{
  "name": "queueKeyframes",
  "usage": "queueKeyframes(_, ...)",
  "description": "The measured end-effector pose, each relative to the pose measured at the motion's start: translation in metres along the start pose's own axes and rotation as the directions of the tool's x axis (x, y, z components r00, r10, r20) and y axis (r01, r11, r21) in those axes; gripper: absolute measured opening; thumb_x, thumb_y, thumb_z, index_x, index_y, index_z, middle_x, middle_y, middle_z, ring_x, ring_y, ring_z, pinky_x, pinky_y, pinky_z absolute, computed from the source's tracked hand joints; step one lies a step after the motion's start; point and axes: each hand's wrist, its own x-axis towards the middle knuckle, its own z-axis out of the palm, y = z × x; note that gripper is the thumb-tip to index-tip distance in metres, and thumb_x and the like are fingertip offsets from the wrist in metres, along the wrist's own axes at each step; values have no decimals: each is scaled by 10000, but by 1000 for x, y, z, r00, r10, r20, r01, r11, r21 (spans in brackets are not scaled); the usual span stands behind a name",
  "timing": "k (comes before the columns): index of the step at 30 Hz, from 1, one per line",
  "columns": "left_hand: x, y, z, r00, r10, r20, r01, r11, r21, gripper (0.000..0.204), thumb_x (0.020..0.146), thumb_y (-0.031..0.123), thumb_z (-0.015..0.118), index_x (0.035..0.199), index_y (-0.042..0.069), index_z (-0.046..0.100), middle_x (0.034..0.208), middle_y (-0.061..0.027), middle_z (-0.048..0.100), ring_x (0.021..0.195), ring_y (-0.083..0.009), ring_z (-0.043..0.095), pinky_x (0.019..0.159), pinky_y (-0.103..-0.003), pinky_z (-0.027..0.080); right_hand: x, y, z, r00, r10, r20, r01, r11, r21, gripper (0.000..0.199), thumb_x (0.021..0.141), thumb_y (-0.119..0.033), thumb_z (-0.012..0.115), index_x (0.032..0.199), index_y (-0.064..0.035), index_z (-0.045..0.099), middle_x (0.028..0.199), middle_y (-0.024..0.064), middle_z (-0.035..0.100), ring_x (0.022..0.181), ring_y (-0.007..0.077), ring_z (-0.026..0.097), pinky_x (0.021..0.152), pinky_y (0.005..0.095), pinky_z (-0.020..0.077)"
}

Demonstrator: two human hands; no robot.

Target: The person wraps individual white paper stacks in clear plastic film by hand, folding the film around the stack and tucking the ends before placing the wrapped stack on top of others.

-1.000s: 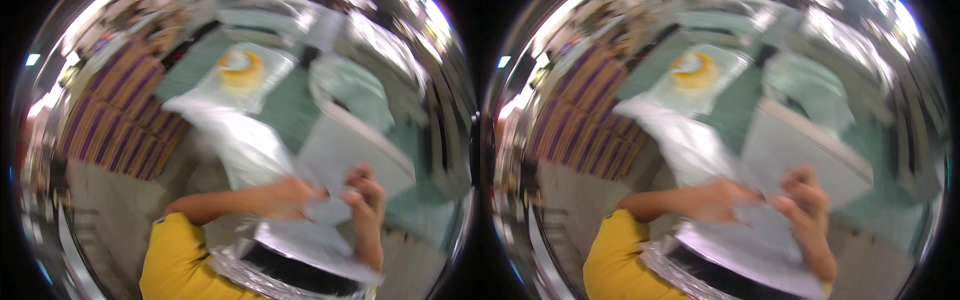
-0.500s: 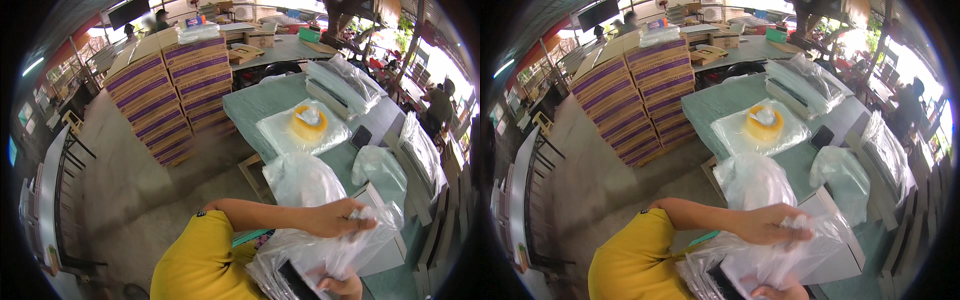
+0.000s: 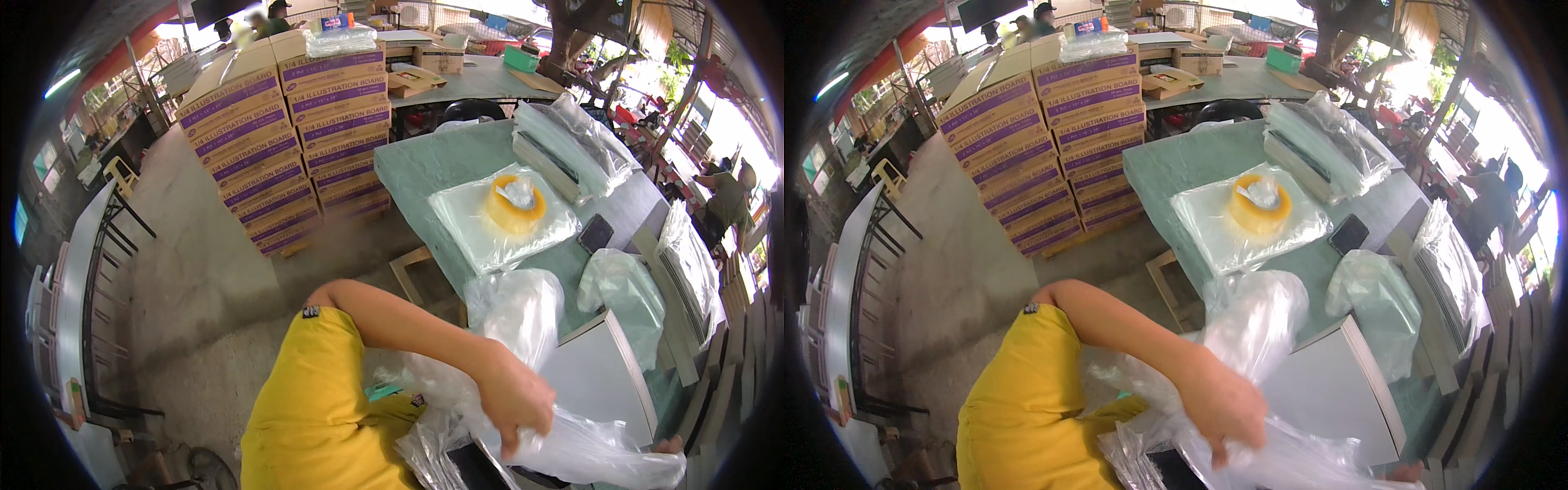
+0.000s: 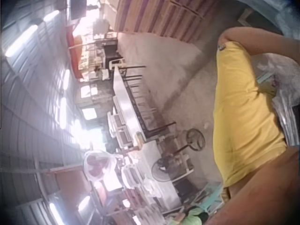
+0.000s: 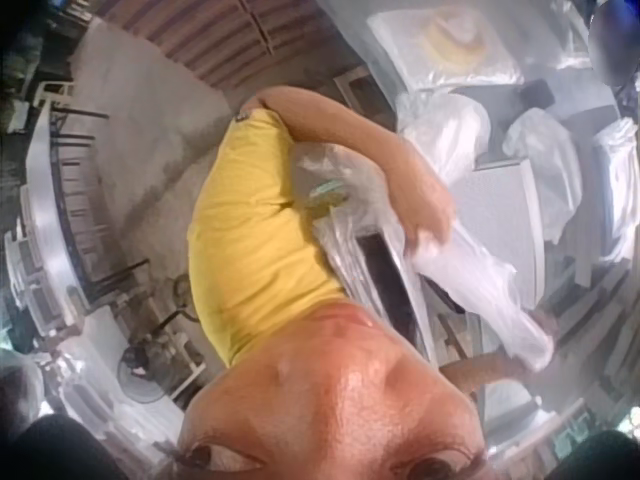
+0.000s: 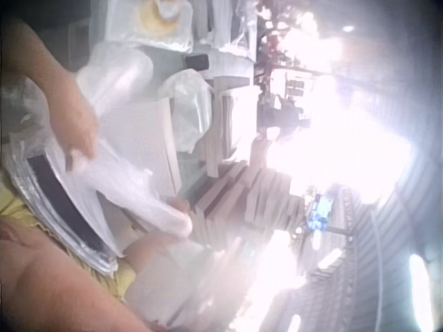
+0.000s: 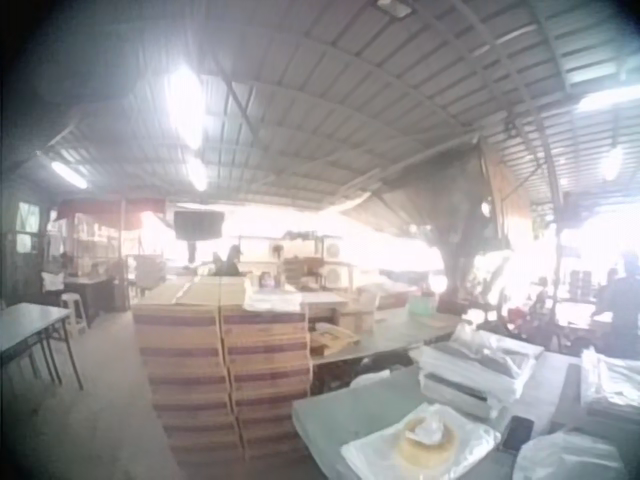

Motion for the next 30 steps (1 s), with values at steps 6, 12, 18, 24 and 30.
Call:
queueKeyframes(6, 11, -1, -19, 933, 99, -346, 172, 723, 669, 131, 684, 106, 536, 747, -7, 521, 707, -143, 501, 644, -226, 543, 441, -350, 432, -18, -26, 11, 977, -49, 209, 87, 980, -177, 321, 679, -235, 632, 933, -45, 581, 920, 137, 563, 925, 260, 528, 861, 410, 378)
queueKeyframes(12, 24, 5, 21, 917, 365, 160, -383, 697, 607, 115, 664, 154, 522, 667, 42, 549, 621, -77, 568, 516, -211, 550, 452, -329, 427, -49, 10, 18, 960, -192, -205, 73, 875, -478, 323, 666, -227, 638, 929, -47, 588, 909, 148, 570, 925, 273, 532, 865, 430, 378)
queueKeyframes(18, 17, -32, -17, 890, -455, 33, 325, 681, 657, 148, 666, 91, 536, 790, 13, 549, 681, -95, 599, 626, -222, 607, 518, -314, 480, -26, -39, 12, 992, -47, 120, 95, 897, -432, 176, 660, -212, 584, 718, -53, 635, 767, 132, 591, 971, 293, 506, 993, 546, 153)
queueKeyframes(24, 31, -18, 3, 732, -672, 115, 387, 548, 741, 177, 639, 141, 633, 796, 60, 631, 817, -63, 624, 766, -181, 605, 598, -309, 478, -23, -6, 45, 980, -98, 172, 181, 795, -579, 171, 662, -134, 531, 795, -87, 628, 784, 76, 611, 873, 279, 551, 969, 492, 224)
queueKeyframes(30, 3, -21, 5, 826, -475, 303, 346, 853, 391, 133, 663, 144, 628, 777, 78, 613, 775, -52, 608, 763, -200, 586, 624, -334, 460, -23, 8, 20, 876, 144, -460, 70, 906, 418, 223, 726, -110, 486, 928, -60, 569, 846, 73, 601, 720, 270, 570, 739, 310, 417)
